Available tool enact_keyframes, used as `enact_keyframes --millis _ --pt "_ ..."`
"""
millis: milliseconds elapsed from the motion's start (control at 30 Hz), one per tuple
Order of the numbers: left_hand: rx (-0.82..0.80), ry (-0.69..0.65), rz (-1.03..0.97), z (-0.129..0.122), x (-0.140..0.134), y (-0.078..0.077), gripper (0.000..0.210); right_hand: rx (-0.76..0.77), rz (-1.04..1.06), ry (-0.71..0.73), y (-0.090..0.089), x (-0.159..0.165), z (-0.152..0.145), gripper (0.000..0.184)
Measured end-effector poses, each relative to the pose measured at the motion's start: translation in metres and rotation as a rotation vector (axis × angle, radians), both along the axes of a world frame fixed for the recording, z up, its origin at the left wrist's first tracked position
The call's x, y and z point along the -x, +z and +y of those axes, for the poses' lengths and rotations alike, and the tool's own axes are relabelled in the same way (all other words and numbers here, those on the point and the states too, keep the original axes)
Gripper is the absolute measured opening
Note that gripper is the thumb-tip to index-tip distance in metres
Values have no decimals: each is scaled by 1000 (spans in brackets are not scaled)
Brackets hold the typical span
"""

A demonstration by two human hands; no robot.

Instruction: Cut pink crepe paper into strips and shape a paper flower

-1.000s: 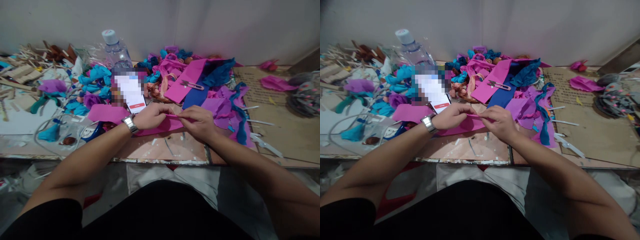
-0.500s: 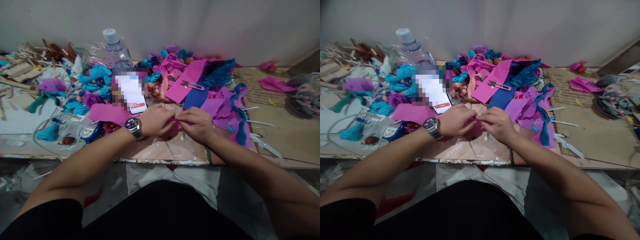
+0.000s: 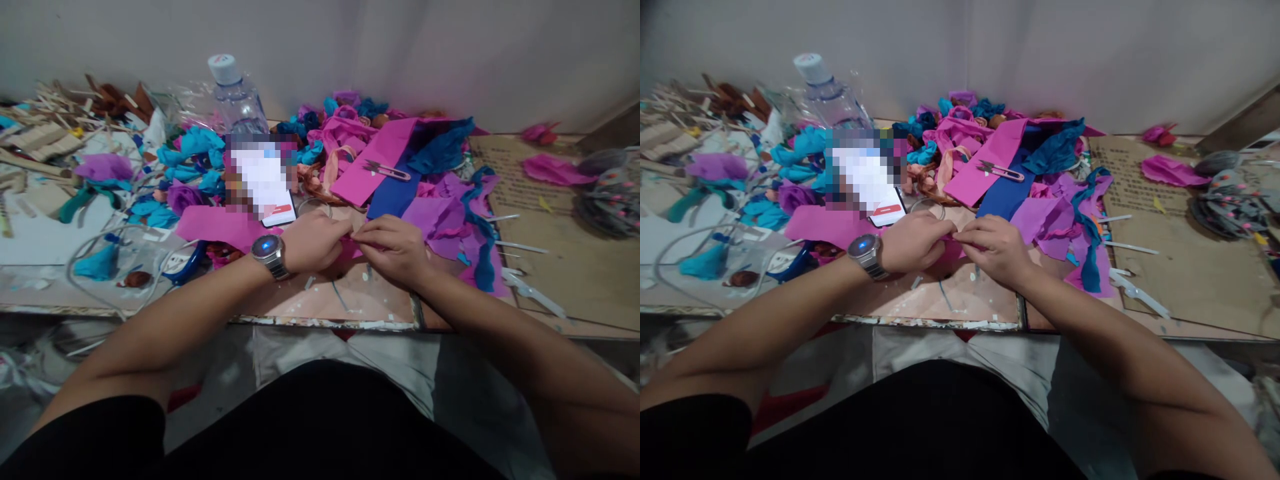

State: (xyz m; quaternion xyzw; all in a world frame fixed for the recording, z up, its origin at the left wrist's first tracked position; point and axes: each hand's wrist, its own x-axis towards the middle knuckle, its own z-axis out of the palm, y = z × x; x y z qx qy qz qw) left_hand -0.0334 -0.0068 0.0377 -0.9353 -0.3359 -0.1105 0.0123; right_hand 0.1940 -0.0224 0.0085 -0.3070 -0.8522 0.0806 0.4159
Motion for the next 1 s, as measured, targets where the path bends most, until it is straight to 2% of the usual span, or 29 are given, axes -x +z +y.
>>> enact_keyframes --millis 300,433,1000 --pt "125 -64 -103 -1 2 3 30 -13 20 -5 1 1 -2 15" --pt "121 -59 -131 -1 1 1 37 -32 23 1 3 2 -3 16" --pt "146 -13 -152 -2 -1 2 30 -22 -51 -71 8 2 -5 7"
